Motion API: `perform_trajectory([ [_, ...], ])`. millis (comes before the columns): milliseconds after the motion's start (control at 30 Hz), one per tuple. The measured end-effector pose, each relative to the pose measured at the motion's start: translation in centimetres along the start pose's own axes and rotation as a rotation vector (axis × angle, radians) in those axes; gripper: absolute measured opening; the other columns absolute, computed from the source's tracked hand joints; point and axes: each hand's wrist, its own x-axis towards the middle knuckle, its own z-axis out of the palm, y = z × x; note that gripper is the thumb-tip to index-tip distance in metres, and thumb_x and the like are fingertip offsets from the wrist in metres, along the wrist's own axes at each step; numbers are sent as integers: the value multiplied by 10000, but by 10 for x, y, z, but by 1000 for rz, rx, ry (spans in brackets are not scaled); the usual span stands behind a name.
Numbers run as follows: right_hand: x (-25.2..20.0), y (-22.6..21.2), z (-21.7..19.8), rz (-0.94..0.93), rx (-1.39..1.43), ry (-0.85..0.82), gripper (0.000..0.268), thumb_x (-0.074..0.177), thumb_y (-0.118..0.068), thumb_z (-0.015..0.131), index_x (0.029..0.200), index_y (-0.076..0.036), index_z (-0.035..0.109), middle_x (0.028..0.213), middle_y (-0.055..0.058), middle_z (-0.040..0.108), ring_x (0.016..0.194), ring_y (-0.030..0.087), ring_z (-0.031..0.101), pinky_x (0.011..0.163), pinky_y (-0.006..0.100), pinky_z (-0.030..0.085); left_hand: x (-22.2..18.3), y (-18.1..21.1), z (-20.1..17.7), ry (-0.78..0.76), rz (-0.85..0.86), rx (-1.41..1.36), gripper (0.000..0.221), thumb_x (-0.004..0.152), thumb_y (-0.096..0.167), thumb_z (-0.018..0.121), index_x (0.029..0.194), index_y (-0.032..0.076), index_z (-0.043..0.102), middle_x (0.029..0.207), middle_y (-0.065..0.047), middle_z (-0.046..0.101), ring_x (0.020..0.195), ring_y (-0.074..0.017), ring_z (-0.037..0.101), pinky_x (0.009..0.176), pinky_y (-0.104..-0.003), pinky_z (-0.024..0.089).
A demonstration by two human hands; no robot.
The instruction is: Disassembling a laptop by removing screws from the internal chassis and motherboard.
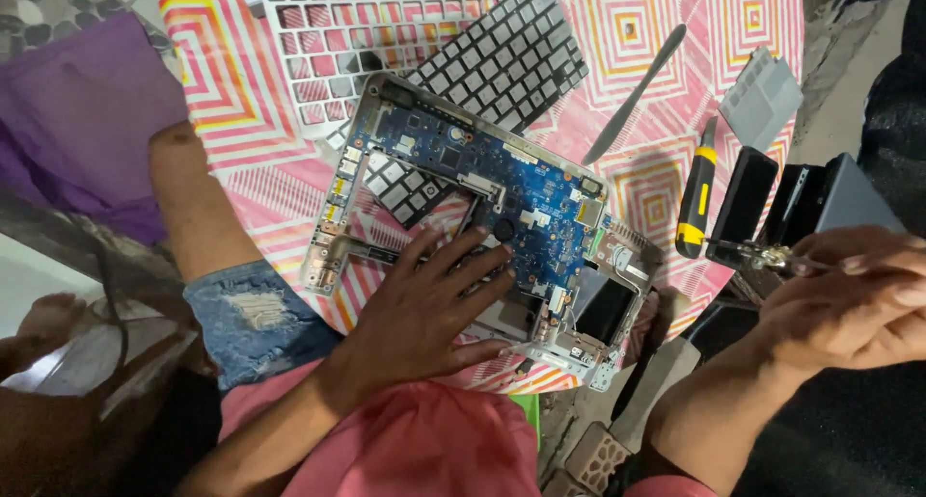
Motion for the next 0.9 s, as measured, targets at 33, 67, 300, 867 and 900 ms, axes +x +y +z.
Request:
perform_trajectory([
  [33, -1, 8, -10, 0, 1, -3, 441, 1170, -312, 393, 883, 20, 349, 674, 201, 337, 517, 280, 352, 542, 414, 326, 0, 0, 0, 1, -3, -1, 613, 922, 624, 578, 1325, 166, 636, 1466, -47, 555, 1411, -277, 432, 1155, -529, 252],
  [67, -4, 15, -19, -40, -14, -45, 428, 1171, -303, 373, 904, 30, 341, 692, 231, 343, 537, 309, 356, 563, 449, 336, 1, 0, -1, -13, -5, 1, 613, 922, 623, 573, 1328, 168, 633, 1468, -47, 551, 1413, -277, 427, 1155, -531, 252],
  [300, -5, -10, 15, -24, 16, -45, 495, 1152, -269, 393, 774, 49, 367, 601, 255, 451, 502, 342, 496, 589, 433, 436, 2, 1, -2, 10, -8, -20, 579, 918, 589, 613, 1312, 165, 637, 1446, -42, 563, 1392, -283, 449, 1146, -521, 282],
  [867, -91, 94, -13, 410, 170, 315, 421, 1079, -450, 583, 876, -105, 453, 705, 54, 416, 566, 196, 458, 551, 314, 386, 1, 0, -4, 57, 21, -58, 522, 921, 499, 649, 1294, 135, 630, 1403, -65, 585, 1361, -320, 485, 1100, -531, 340],
  [900, -87, 103, -7, 408, 204, 315, 423, 1054, -452, 623, 866, -118, 444, 731, 28, 397, 580, 182, 440, 544, 313, 363, 1, 0, -4, 74, 44, -52, 500, 943, 493, 625, 1290, 133, 629, 1402, -61, 587, 1344, -321, 505, 1078, -512, 365],
])
